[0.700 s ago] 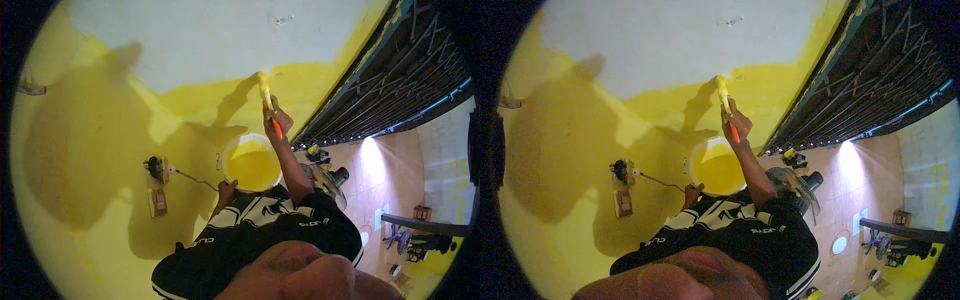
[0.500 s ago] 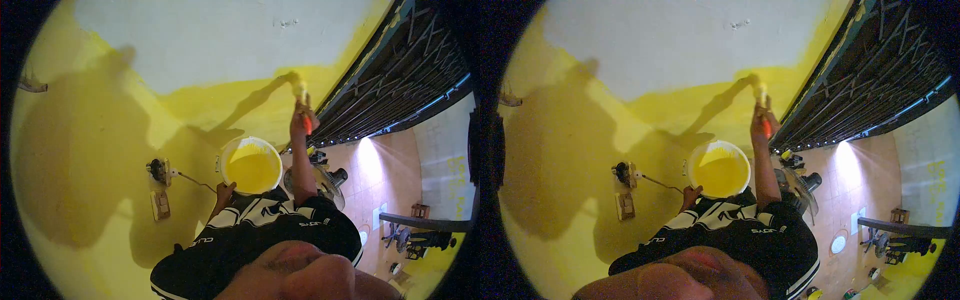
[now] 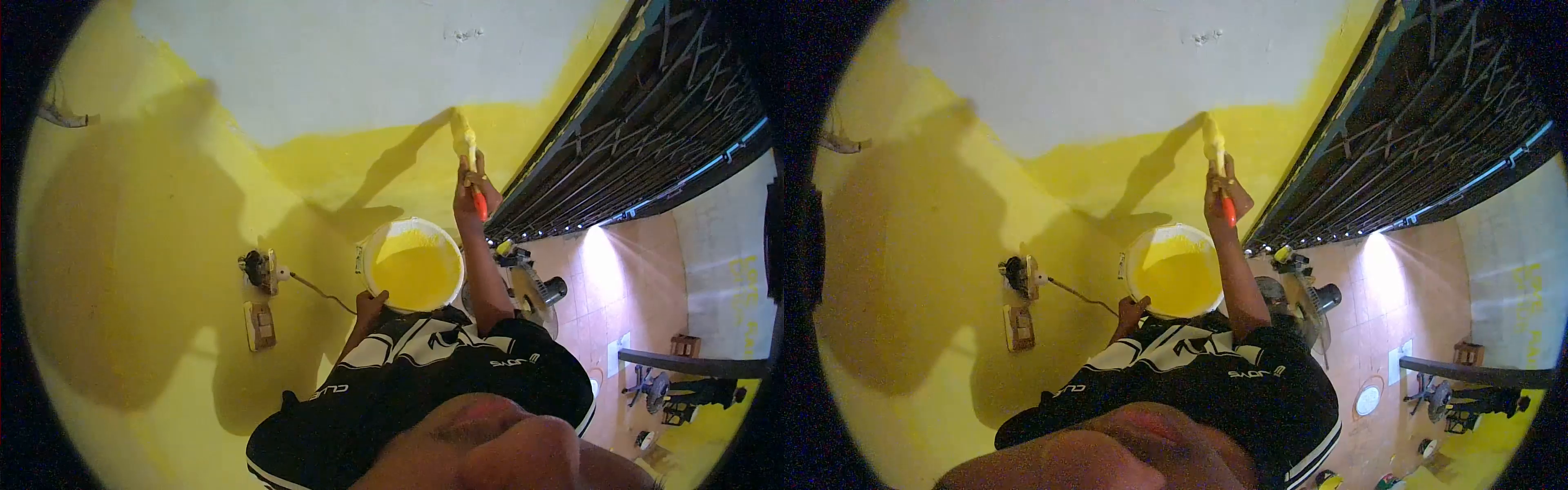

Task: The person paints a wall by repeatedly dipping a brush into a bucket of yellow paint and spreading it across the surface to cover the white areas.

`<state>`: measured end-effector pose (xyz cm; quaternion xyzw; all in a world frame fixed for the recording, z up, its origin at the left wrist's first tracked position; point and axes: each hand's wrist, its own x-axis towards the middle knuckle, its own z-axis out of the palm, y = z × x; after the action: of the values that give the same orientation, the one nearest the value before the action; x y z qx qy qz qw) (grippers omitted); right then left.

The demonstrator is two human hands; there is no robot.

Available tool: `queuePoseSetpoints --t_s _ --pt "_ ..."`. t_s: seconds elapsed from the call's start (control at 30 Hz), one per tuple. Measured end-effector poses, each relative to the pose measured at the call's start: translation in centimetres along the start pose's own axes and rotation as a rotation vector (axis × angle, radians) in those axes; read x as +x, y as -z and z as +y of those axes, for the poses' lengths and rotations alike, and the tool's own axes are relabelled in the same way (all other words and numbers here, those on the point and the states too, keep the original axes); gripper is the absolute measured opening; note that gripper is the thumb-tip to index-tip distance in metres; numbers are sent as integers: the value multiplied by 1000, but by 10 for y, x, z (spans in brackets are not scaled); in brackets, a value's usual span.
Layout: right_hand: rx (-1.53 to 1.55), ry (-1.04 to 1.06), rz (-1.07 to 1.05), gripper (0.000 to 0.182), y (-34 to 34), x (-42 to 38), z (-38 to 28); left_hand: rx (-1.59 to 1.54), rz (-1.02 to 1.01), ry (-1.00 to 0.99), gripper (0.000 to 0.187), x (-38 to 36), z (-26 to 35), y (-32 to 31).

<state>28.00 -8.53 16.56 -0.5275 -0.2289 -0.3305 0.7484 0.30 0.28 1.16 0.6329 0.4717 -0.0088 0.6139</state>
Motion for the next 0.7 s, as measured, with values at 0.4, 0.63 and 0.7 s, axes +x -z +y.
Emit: queuePoseSetpoints --t_s 0.4,0.63,0.7 --pt "-373 147 111 14 28 -10 38 -125 35 -68 29 14 -52 -3" --pt "-295 112 -252 12 3 -59 18 -50 -40 -133 33 18 -48 -6" --pt "194 -130 -218 7 23 -79 31 -97 -47 -247 34 25 -66 -6"
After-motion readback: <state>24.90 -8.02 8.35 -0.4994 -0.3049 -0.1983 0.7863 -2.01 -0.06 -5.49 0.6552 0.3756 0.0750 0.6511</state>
